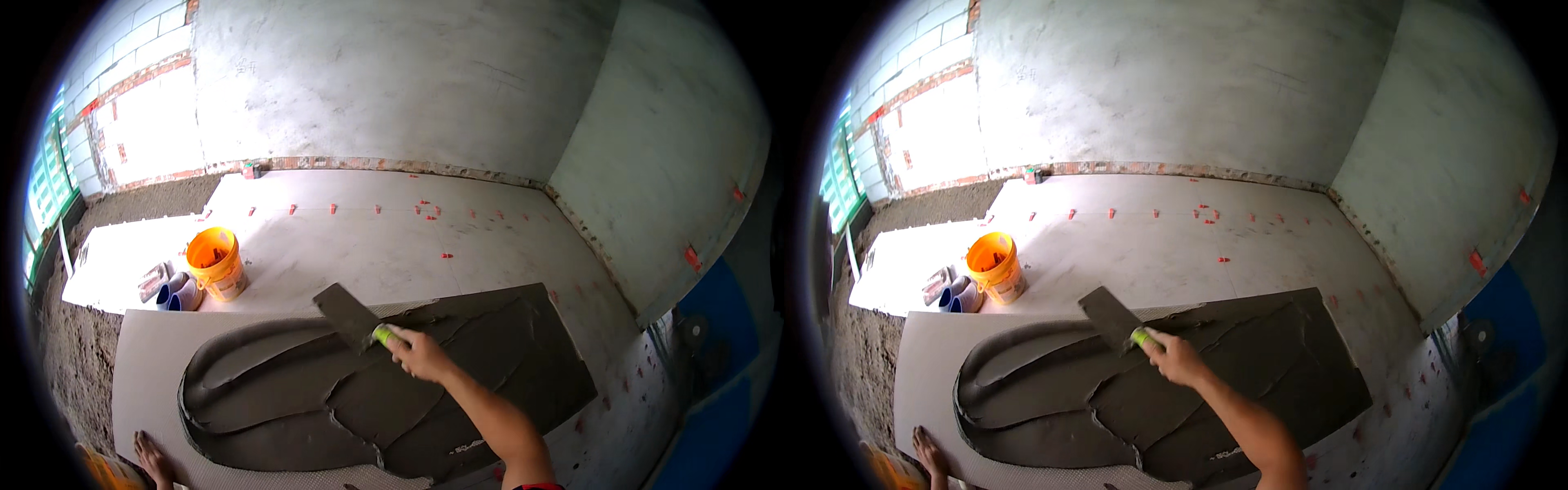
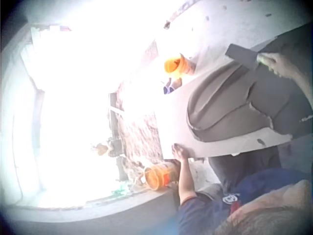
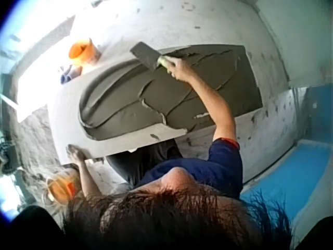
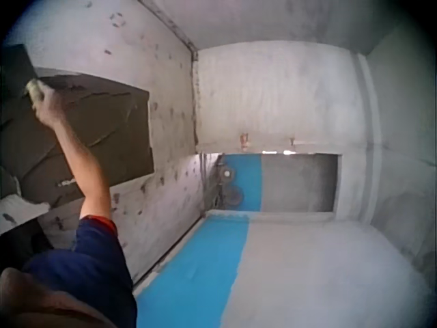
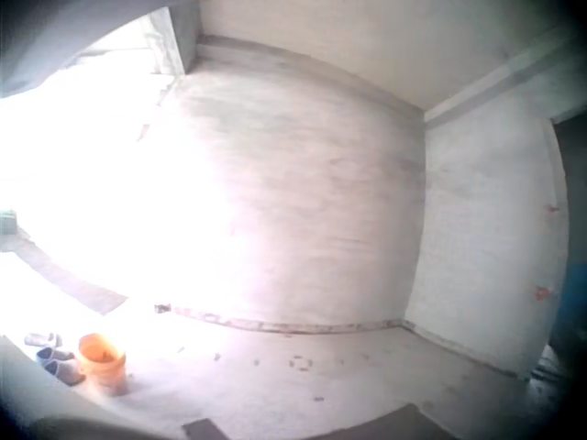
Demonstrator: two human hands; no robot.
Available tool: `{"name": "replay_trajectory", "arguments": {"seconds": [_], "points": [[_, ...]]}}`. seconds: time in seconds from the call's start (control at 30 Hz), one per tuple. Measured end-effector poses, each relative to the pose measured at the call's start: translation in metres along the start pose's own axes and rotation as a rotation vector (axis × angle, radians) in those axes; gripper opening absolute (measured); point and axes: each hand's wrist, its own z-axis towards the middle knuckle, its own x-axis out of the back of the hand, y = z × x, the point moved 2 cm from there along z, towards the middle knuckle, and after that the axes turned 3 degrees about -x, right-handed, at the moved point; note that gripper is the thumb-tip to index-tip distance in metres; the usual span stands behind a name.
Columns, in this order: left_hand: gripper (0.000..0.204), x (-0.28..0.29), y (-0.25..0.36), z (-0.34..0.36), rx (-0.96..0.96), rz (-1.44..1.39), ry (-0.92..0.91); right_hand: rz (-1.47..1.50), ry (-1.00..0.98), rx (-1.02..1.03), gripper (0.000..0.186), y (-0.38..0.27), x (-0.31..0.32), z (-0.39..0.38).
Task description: The person scoops mortar from a bucket using a trowel and spreads it across the back of a large ceramic tile.
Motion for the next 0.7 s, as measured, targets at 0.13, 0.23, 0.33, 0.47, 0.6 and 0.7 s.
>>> {"name": "replay_trajectory", "arguments": {"seconds": [0.13,0.23,0.33,0.47,0.6,0.7], "points": [[0.039,0.025,0.015,0.000,0.128,-0.208,-0.026,-0.342,0.138,0.138,0.048,0.008,0.002,-0.012],[0.039,0.029,0.007,-0.006,0.110,-0.191,-0.016,-0.386,0.232,0.016,0.045,0.031,0.041,0.000],[0.040,0.057,0.021,-0.004,0.211,-0.247,-0.071,-0.345,0.344,-0.144,0.043,0.080,0.096,0.028],[0.040,0.053,0.027,0.004,0.189,-0.282,-0.070,-0.547,0.671,-0.231,0.038,0.173,0.192,0.054],[0.042,0.030,0.046,0.015,0.100,-0.130,-0.023,-0.795,1.273,-0.028,0.034,0.239,0.241,0.003],[0.054,0.004,-0.022,-0.005,-0.174,0.118,0.006,-0.419,1.042,-0.278,0.036,0.240,0.218,-0.031]]}}
